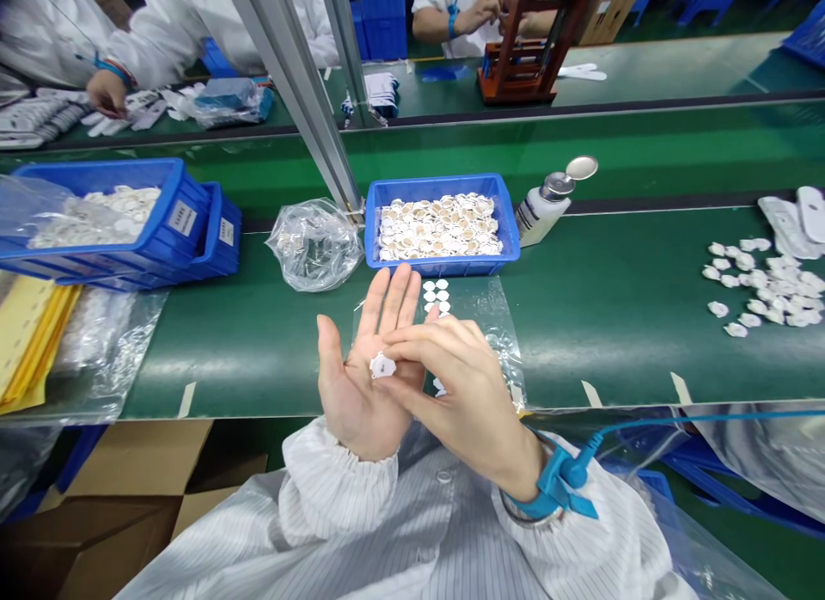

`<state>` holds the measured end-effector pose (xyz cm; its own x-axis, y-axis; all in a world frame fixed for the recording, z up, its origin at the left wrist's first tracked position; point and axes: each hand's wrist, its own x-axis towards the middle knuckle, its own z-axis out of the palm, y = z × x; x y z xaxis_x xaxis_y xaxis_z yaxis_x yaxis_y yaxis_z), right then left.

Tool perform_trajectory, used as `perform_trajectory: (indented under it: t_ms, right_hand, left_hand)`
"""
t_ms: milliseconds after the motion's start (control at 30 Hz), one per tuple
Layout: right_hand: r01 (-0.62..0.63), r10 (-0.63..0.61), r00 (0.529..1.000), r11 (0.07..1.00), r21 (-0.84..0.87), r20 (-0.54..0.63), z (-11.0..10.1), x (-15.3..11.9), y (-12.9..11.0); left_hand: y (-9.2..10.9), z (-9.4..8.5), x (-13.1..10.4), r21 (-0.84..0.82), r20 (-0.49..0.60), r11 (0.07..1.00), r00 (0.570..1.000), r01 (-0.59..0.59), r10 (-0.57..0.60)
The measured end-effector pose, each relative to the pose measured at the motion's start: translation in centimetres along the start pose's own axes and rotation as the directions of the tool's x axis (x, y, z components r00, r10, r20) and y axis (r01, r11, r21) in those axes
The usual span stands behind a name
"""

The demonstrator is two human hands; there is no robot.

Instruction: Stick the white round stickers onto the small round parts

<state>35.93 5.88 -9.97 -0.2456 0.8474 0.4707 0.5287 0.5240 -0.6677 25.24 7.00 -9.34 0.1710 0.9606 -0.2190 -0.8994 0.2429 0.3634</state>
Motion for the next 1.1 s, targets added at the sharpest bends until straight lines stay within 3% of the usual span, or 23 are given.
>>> perform_trajectory:
  t_ms: [567,833,1100]
  right_hand:
    - [0.002,-0.002,1.0,1.0,-0.018,0.001,-0.13,-0.03,-0.08]
    - [0.014,-0.014,1.0,0.999,-0.035,-0.003,-0.13,-0.1,0.04]
    - [0.034,-0.035,0.999,0.999,-0.042,-0.003,-0.34,0.0,0.08]
  left_hand:
    - [-0.02,0.19,0.04,0.02,-0.012,1.0,1.0,0.008,-0.008]
    - [-0.08,0.09,0.07,-0.046,0.021,0.999,1.0,0.021,-0.02]
    - [-0.32,-0.3,0.21,0.102,0.067,0.995,0.998,-0.022,0.015]
